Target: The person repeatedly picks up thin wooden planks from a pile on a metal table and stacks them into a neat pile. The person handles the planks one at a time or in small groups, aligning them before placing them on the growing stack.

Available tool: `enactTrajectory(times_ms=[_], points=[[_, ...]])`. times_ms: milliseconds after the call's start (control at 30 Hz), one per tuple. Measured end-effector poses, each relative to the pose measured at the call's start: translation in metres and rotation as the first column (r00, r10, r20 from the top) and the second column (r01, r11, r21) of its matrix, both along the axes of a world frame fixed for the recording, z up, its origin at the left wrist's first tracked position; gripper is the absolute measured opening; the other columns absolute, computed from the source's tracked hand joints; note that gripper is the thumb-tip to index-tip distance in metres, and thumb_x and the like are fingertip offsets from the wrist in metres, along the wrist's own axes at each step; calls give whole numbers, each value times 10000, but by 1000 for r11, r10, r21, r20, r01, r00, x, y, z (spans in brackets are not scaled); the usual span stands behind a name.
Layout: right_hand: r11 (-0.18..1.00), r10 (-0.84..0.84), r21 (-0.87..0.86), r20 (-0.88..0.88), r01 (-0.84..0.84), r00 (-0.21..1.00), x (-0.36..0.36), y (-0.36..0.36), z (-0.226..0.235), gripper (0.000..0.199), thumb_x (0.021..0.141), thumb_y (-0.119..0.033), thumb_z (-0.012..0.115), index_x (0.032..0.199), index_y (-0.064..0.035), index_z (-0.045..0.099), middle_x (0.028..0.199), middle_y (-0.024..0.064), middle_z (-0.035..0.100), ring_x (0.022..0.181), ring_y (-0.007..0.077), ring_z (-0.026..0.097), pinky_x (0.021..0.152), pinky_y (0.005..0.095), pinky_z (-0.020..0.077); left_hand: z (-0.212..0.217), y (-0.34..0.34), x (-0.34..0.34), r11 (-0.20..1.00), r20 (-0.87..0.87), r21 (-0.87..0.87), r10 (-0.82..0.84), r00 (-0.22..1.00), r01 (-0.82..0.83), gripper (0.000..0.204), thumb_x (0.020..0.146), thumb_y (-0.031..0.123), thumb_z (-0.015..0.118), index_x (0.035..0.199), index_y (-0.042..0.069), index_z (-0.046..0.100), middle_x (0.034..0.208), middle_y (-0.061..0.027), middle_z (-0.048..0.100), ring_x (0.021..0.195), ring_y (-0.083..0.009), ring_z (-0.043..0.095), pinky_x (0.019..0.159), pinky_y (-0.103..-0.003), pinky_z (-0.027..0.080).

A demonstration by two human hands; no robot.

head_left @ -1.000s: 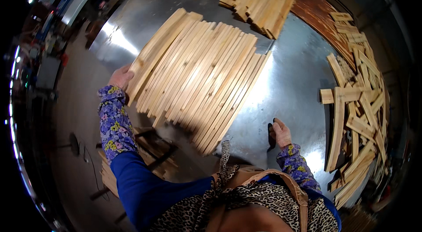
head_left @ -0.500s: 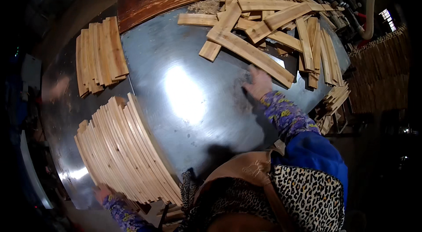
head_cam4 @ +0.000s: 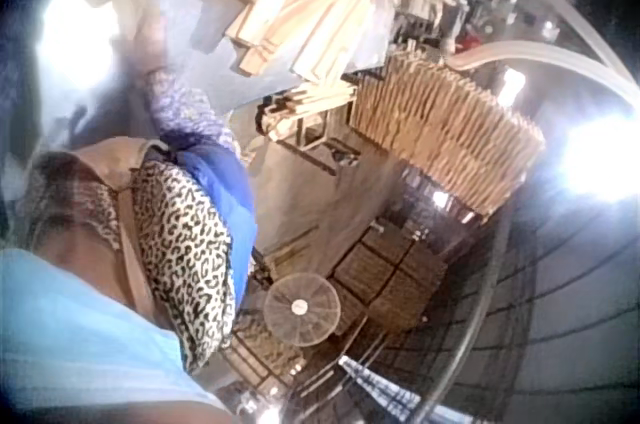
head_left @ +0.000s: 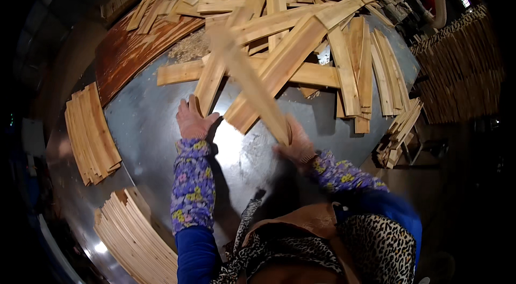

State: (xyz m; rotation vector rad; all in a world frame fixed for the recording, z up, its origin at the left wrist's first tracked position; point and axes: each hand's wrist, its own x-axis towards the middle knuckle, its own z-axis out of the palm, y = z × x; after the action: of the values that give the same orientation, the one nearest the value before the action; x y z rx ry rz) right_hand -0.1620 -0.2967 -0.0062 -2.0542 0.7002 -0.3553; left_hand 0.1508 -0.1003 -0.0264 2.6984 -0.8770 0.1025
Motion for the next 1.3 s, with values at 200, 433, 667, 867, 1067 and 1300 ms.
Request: enactTrajectory(times_ms=[200, 433, 667, 867, 1067, 1300], points=[[652, -314, 755, 183, 71, 932, 76, -38, -51, 683, 1044, -250, 767, 1581, 29, 450, 1390, 174, 688, 1240, 250, 667, 1068, 382, 549, -4, -59, -13, 860, -804, -373, -111, 585, -349, 758, 830, 218, 792, 1535, 76, 554, 1264, -178, 681, 1157, -320, 677, 1020, -404, 553], [589, -239, 808, 199, -21, 950, 85, 5, -41, 670, 968, -35, 823, 1540, 35, 480, 1346, 152, 721, 1211, 253, 710, 1034, 376, 597, 54, -16, -150, 533, -920, -312, -377, 109, -787, 844, 849, 82, 676, 1646, -47, 428, 1426, -211, 667, 1289, -336, 660, 1168, -434, 512], [833, 109, 545, 14, -99, 994, 46, 146, 0, 880, 1034, -253, 765, 1710, 5, 264, 1549, 292, 551, 1439, 369, 567, 1196, 478, 491, -3, 120, -269, 465, -879, -359, -460, 125, -809, 1038, 887, 434, 815, 1691, -30, 350, 1531, -174, 615, 1377, -299, 610, 1200, -413, 473], [801, 446, 481, -84, -356, 891, 39, 243, 18, 794, 1087, -430, 645, 1695, -30, 331, 1482, 321, 573, 1359, 469, 598, 1168, 511, 494, 19, 209, -301, 324, -812, -482, -515, 276, -814, 985, 857, 262, 836, 1640, -81, 348, 1482, -181, 603, 1329, -284, 616, 1141, -394, 517], [804, 582, 355, -298, -478, 757, 50, 301, 12, 941, 1028, -604, 651, 1738, -90, 310, 1570, 341, 559, 1458, 481, 561, 1227, 497, 457, 32, 267, -319, 343, -922, -380, -216, 321, -859, 827, 847, 112, 757, 1587, -90, 448, 1371, -220, 683, 1221, -320, 690, 1082, -429, 560], [494, 557, 804, 0, -331, 830, 57, 277, -22, 799, 952, -266, 707, 1646, 11, 423, 1408, 239, 692, 1238, 362, 719, 1101, 465, 575, -19, 333, -350, -184, -892, -93, -422, 164, -979, 577, 960, 130, 667, 1511, -28, 602, 1262, -202, 775, 1091, -386, 773, 1014, -517, 626]])
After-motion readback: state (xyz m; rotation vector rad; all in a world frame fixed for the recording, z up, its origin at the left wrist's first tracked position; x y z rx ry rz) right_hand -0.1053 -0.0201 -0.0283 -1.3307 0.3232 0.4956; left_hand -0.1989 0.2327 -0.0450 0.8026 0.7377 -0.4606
